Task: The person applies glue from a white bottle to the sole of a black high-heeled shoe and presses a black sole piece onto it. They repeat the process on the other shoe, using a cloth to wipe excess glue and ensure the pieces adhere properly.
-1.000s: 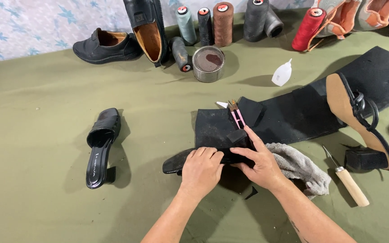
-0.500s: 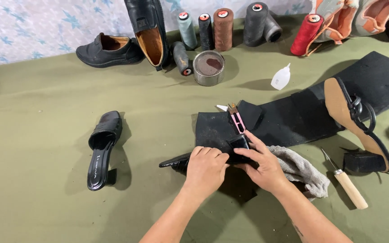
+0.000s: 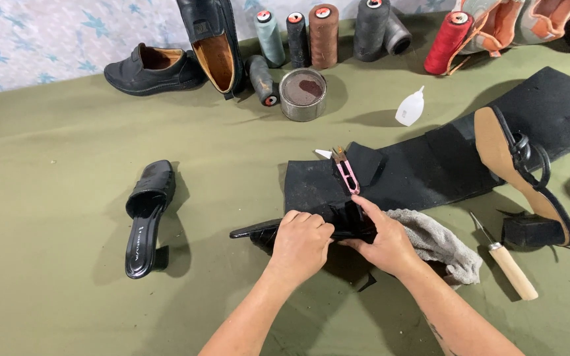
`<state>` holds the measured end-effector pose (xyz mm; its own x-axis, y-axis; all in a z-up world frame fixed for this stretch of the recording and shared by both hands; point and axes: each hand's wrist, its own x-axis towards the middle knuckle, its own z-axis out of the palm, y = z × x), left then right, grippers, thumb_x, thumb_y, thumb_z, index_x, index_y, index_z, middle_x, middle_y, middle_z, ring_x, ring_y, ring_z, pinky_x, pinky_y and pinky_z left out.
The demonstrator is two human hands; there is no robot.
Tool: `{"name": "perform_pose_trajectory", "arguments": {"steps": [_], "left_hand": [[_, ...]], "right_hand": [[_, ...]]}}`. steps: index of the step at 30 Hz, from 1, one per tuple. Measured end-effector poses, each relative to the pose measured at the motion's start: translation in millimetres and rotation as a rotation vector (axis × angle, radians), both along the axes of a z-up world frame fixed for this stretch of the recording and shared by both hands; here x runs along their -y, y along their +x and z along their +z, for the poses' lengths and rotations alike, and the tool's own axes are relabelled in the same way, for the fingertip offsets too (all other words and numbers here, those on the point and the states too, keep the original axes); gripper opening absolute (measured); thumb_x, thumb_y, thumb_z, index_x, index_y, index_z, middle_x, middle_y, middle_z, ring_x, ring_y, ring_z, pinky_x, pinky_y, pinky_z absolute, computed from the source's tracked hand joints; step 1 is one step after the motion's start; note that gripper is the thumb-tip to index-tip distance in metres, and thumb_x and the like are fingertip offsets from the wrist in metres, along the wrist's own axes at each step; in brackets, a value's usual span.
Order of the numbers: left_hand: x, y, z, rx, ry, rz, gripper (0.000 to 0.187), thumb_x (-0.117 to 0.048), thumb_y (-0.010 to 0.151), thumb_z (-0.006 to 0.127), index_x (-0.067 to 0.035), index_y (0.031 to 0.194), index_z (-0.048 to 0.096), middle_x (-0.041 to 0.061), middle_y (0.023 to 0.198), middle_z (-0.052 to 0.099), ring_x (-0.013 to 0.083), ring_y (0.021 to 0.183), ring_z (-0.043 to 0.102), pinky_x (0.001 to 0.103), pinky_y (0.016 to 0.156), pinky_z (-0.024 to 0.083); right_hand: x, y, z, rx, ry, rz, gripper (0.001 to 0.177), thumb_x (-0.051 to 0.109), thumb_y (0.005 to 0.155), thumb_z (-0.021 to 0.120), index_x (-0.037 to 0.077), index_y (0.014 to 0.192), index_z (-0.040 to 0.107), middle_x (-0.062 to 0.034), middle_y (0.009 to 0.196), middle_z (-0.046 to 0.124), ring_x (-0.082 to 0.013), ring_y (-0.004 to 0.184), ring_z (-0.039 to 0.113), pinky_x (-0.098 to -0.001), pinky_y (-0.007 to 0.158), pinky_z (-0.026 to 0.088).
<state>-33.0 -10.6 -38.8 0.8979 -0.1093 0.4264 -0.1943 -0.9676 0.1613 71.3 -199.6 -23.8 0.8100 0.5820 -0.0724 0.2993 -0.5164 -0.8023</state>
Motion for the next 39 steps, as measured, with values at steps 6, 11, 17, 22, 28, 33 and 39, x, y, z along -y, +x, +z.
{"name": "perform_pose_trajectory", "arguments": {"steps": [6,11,17,22,28,33,39], "left_hand": [[0,-1,6,-0.037,0.011,-0.005,0.012,-0.023,0.083,0.075,-0.012,0.087,0.073,0.005,0.076,0.064,0.0239,0.078,0.064,0.038,0.082,0.046],[0,2,18,-0.166,0.062,0.046,0.017,-0.016,0.080,0.075,-0.016,0.069,0.062,0.001,0.066,0.059,0.0257,0.065,0.057,0.038,0.068,0.044],[-4,9,23,-0.290,0.061,0.056,0.029,-0.030,0.086,0.082,-0.017,0.070,0.061,-0.002,0.066,0.062,0.0223,0.066,0.059,0.035,0.070,0.046],[-7,11,20,-0.310,0.035,0.047,0.030,-0.028,0.085,0.083,-0.016,0.069,0.060,-0.002,0.066,0.060,0.0225,0.066,0.058,0.036,0.068,0.046],[-9,15,22,-0.358,0.040,0.033,0.024,-0.032,0.089,0.078,-0.017,0.076,0.066,-0.002,0.071,0.064,0.0232,0.072,0.061,0.037,0.073,0.048],[-7,10,17,-0.313,0.028,0.033,0.024,-0.029,0.089,0.080,-0.015,0.076,0.065,-0.001,0.071,0.061,0.0230,0.070,0.057,0.036,0.072,0.047],[-12,13,26,-0.382,-0.059,-0.039,0.012,-0.001,0.082,0.059,-0.011,0.075,0.061,0.005,0.072,0.062,0.0296,0.074,0.059,0.041,0.073,0.049]], "right_hand": [[1,-3,43,-0.084,-0.098,0.063,0.097,0.030,0.067,0.098,0.029,0.152,0.052,-0.0103,0.150,0.059,-0.0350,0.137,0.056,-0.0534,0.115,0.046],[7,36,56,-0.129,0.055,-0.198,0.069,0.027,0.073,0.088,0.018,0.137,0.067,-0.0021,0.133,0.070,-0.0139,0.107,0.062,-0.0337,0.086,0.057],[-10,112,113,-0.105,-0.029,-0.550,0.072,0.037,0.088,0.076,0.016,0.152,0.050,-0.0069,0.144,0.059,-0.0222,0.120,0.057,-0.0416,0.102,0.048],[-28,179,73,-0.088,-0.128,-0.584,0.096,0.042,0.082,0.082,0.019,0.161,0.034,-0.0048,0.161,0.044,-0.0270,0.137,0.051,-0.0439,0.109,0.040],[-45,214,37,0.073,-0.203,-0.581,0.051,0.046,0.091,0.075,0.013,0.129,0.065,-0.0111,0.122,0.070,-0.0358,0.109,0.064,-0.0506,0.083,0.051],[-47,185,53,0.006,-0.005,-0.610,0.033,0.040,0.094,0.075,0.015,0.116,0.067,-0.0025,0.115,0.072,-0.0208,0.104,0.065,-0.0390,0.085,0.049],[-12,84,58,-0.564,0.891,-0.413,0.033,0.009,0.104,0.052,0.005,0.137,0.049,-0.0139,0.118,0.059,-0.0370,0.106,0.069,-0.0443,0.078,0.059]]}}
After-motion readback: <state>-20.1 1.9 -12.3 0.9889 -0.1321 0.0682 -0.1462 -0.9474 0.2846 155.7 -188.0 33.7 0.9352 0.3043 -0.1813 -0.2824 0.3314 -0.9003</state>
